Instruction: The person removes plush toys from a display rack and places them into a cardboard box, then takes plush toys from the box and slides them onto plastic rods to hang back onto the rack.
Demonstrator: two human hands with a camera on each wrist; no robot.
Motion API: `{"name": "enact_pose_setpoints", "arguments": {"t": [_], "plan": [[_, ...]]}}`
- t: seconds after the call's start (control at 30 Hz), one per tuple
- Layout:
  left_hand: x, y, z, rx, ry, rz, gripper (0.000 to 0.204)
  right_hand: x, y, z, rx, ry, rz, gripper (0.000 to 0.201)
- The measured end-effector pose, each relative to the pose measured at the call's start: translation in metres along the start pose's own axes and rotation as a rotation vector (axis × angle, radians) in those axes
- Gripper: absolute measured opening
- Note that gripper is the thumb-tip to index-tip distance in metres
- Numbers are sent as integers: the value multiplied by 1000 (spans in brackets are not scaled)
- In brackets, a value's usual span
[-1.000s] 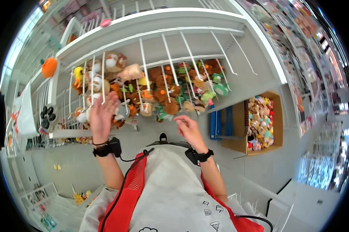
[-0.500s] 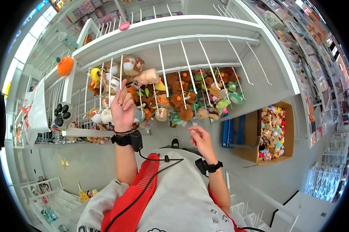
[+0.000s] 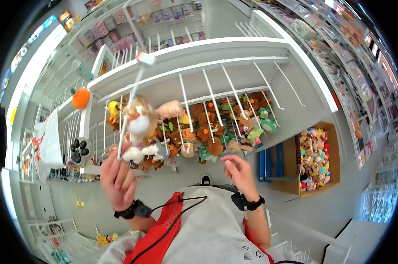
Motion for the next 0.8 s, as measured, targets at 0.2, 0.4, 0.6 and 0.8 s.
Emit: {"name": "enact_pose_setpoints", "arguments": {"t": [0.2, 0.4, 0.6, 0.8], "plan": [[15, 14, -26, -229, -617, -266, 53, 46, -55, -93, -273, -358, 126, 54], [-17, 50, -140, -244, -1105, -482, 53, 122, -149, -83, 118, -306, 159, 26], [-44, 87, -293, -169, -1112, -291, 69, 210, -229, -18, -324, -22, 643, 21], [-65, 87, -373, -70, -1009, -384, 52, 277, -340, 33, -598, -151, 1331, 13]]}}
Point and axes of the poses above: each hand's wrist, its own x-axis away from the middle knuckle, its own y-axis out of the palm, z = x × y, the point moved 2 cm from there along -x, towards the middle knuckle, and after that the axes turned 11 degrees about x, right-handed, at the moved point
